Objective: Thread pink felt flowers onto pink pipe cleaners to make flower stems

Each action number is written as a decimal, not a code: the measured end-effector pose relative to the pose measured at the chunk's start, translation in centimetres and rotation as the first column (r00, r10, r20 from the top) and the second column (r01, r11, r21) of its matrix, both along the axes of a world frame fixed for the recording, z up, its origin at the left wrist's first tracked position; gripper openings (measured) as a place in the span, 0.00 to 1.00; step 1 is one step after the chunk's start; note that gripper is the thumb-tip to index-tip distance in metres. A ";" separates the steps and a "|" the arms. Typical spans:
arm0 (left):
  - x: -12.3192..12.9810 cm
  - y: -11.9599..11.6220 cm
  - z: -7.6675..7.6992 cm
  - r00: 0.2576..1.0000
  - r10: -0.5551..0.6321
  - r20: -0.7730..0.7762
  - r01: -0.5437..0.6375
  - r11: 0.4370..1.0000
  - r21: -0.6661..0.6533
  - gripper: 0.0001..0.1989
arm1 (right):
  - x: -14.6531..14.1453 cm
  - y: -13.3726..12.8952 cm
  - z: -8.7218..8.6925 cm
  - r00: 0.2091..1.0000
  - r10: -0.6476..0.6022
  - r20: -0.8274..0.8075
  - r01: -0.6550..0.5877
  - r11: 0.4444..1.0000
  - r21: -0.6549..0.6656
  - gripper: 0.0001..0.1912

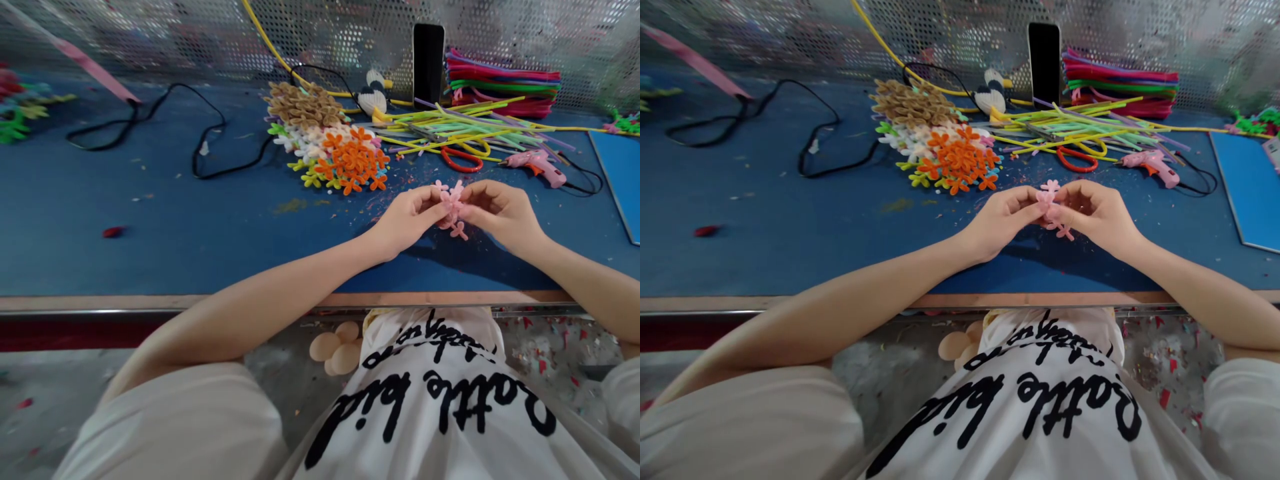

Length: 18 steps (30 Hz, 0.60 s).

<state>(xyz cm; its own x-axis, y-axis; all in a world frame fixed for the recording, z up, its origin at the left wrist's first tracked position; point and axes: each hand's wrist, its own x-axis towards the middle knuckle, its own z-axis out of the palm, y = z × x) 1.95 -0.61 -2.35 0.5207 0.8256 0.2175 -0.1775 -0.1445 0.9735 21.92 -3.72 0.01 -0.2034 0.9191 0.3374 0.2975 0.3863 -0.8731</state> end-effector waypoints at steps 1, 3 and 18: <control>0.0 0.0 0.0 0.999 0.002 -0.034 -0.001 1.000 0.028 0.20 | 0.0 0.0 0.1 1.000 -0.010 -0.018 0.009 0.999 -0.032 0.24; -0.1 0.1 0.0 0.993 0.009 -0.116 0.002 0.995 0.098 0.16 | 0.1 0.1 0.2 0.997 -0.049 -0.063 0.042 0.994 -0.100 0.21; -0.4 -0.6 0.5 0.906 0.208 -0.369 -0.059 0.924 0.378 0.07 | -0.1 -0.7 1.1 0.982 -0.144 0.119 0.156 0.983 -0.095 0.11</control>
<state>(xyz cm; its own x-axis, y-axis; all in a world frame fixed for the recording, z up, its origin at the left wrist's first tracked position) 1.55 -1.20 -1.87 0.5144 0.8016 0.3045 0.2561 -0.4825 0.8376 21.79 -4.38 1.10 -0.0914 0.9709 0.2214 0.4430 0.2387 -0.8641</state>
